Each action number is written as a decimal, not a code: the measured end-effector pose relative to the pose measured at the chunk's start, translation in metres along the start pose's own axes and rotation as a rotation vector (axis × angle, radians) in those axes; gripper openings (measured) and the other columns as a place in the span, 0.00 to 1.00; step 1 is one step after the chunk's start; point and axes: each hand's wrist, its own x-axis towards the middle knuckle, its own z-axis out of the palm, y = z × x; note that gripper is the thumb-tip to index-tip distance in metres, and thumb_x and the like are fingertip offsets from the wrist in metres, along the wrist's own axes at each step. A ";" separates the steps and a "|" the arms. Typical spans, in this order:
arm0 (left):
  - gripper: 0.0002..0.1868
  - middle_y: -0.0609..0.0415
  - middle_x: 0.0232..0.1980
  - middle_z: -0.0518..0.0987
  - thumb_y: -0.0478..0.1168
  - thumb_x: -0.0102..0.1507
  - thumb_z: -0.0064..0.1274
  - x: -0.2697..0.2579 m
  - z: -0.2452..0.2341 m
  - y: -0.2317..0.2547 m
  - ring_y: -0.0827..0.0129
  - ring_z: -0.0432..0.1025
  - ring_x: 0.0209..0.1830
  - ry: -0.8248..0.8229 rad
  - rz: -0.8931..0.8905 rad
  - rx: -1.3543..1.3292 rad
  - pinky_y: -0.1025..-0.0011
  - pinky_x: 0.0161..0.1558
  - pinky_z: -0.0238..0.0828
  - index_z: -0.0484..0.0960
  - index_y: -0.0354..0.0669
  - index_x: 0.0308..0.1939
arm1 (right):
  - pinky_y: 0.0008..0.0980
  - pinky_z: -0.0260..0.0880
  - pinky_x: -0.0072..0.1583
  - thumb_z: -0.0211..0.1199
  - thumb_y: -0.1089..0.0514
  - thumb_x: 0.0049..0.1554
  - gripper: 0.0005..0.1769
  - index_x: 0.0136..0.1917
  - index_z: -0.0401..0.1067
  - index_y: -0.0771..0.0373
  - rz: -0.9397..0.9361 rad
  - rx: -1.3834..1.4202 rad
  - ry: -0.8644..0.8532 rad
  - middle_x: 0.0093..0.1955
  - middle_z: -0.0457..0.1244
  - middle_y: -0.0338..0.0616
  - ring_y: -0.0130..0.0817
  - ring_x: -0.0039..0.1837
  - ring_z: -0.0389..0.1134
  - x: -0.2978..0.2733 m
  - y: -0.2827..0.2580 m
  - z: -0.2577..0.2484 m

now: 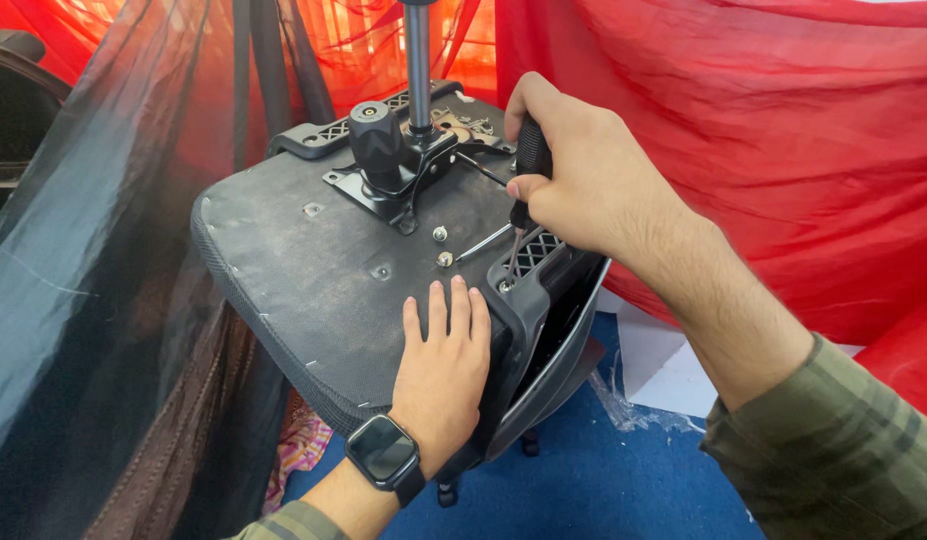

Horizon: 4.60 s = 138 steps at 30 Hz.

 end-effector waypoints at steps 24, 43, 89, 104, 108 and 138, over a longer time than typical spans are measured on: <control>0.59 0.27 0.76 0.56 0.43 0.42 0.69 -0.001 0.001 -0.023 0.36 0.50 0.77 0.001 0.104 -0.031 0.37 0.70 0.47 0.56 0.23 0.72 | 0.39 0.66 0.46 0.64 0.56 0.60 0.19 0.61 0.63 0.61 0.005 0.094 -0.059 0.38 0.66 0.48 0.39 0.43 0.70 0.010 -0.014 0.003; 0.59 0.27 0.77 0.55 0.41 0.42 0.68 -0.006 0.006 -0.068 0.36 0.49 0.78 0.002 0.232 -0.057 0.37 0.70 0.47 0.55 0.23 0.72 | 0.45 0.67 0.56 0.59 0.51 0.66 0.15 0.57 0.67 0.64 0.196 -0.149 -0.104 0.51 0.66 0.55 0.50 0.55 0.69 0.016 -0.028 0.006; 0.55 0.29 0.75 0.60 0.35 0.40 0.66 0.017 0.022 -0.093 0.43 0.53 0.74 0.049 0.380 -0.151 0.39 0.68 0.48 0.58 0.21 0.69 | 0.50 0.67 0.54 0.66 0.45 0.57 0.16 0.48 0.73 0.58 0.262 -0.317 0.035 0.49 0.67 0.49 0.49 0.55 0.69 0.048 -0.043 0.031; 0.49 0.26 0.71 0.62 0.31 0.43 0.60 0.074 0.055 -0.119 0.39 0.55 0.74 0.130 0.469 -0.217 0.39 0.69 0.48 0.60 0.20 0.68 | 0.51 0.67 0.53 0.68 0.45 0.57 0.16 0.50 0.70 0.57 0.335 -0.412 0.078 0.50 0.64 0.47 0.50 0.55 0.68 0.076 -0.038 0.053; 0.49 0.25 0.72 0.61 0.31 0.44 0.60 0.085 0.058 -0.120 0.38 0.55 0.74 0.124 0.478 -0.251 0.38 0.69 0.47 0.60 0.20 0.68 | 0.51 0.67 0.52 0.67 0.47 0.57 0.15 0.51 0.70 0.56 0.353 -0.411 0.074 0.51 0.64 0.47 0.50 0.54 0.68 0.083 -0.033 0.059; 0.50 0.26 0.72 0.61 0.29 0.42 0.60 0.156 0.081 -0.158 0.40 0.54 0.75 0.114 0.562 -0.318 0.40 0.70 0.48 0.59 0.21 0.69 | 0.46 0.66 0.61 0.72 0.59 0.64 0.24 0.64 0.60 0.65 -0.051 -0.245 0.283 0.57 0.62 0.57 0.55 0.61 0.67 0.126 0.058 0.085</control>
